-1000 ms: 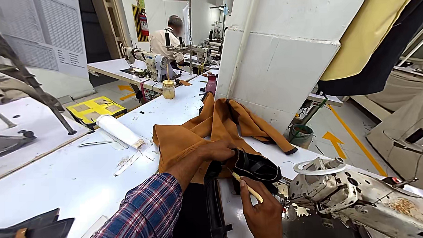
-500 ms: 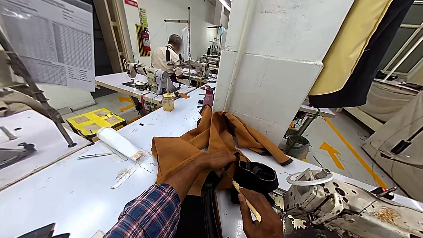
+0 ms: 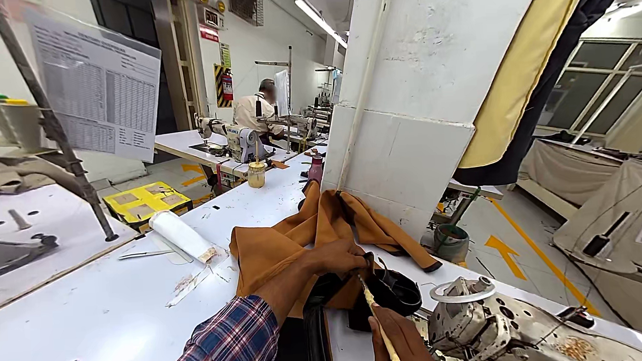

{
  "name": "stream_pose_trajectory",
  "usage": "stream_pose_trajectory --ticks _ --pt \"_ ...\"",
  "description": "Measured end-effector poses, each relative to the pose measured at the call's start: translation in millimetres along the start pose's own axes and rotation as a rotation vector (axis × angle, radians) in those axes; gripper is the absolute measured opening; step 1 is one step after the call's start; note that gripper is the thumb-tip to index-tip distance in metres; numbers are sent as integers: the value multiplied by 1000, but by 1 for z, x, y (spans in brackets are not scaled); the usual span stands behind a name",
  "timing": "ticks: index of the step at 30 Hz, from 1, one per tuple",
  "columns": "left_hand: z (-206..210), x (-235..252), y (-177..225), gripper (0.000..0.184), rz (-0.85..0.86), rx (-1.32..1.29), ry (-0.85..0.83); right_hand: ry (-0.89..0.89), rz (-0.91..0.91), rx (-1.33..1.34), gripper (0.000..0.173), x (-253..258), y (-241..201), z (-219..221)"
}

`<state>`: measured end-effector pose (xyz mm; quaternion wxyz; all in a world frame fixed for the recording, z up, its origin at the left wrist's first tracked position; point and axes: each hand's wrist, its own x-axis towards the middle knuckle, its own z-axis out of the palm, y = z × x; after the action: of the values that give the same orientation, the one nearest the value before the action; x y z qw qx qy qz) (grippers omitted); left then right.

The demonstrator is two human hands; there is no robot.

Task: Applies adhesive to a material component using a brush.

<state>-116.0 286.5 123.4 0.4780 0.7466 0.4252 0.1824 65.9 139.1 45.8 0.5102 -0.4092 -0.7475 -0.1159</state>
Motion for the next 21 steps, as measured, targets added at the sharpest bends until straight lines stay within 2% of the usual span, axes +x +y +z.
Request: stream_pose_trajectory --ticks 9,15,17,19,21 --pt "4 -10 4 47 -102 -12 37 -24 70 130 24 -3 -4 -11" --pt "6 -15 5 48 -137 -134 41 28 12 62 23 2 5 -18" --pt "5 -16 3 44 -107 -151 42 -17 13 72 23 -3 1 -17" --pt "6 -15 -1 30 -21 -157 43 -60 61 137 22 -7 -2 -18" --pt "5 -15 -4 26 31 -151 30 -46 93 186 23 -4 -1 -20"
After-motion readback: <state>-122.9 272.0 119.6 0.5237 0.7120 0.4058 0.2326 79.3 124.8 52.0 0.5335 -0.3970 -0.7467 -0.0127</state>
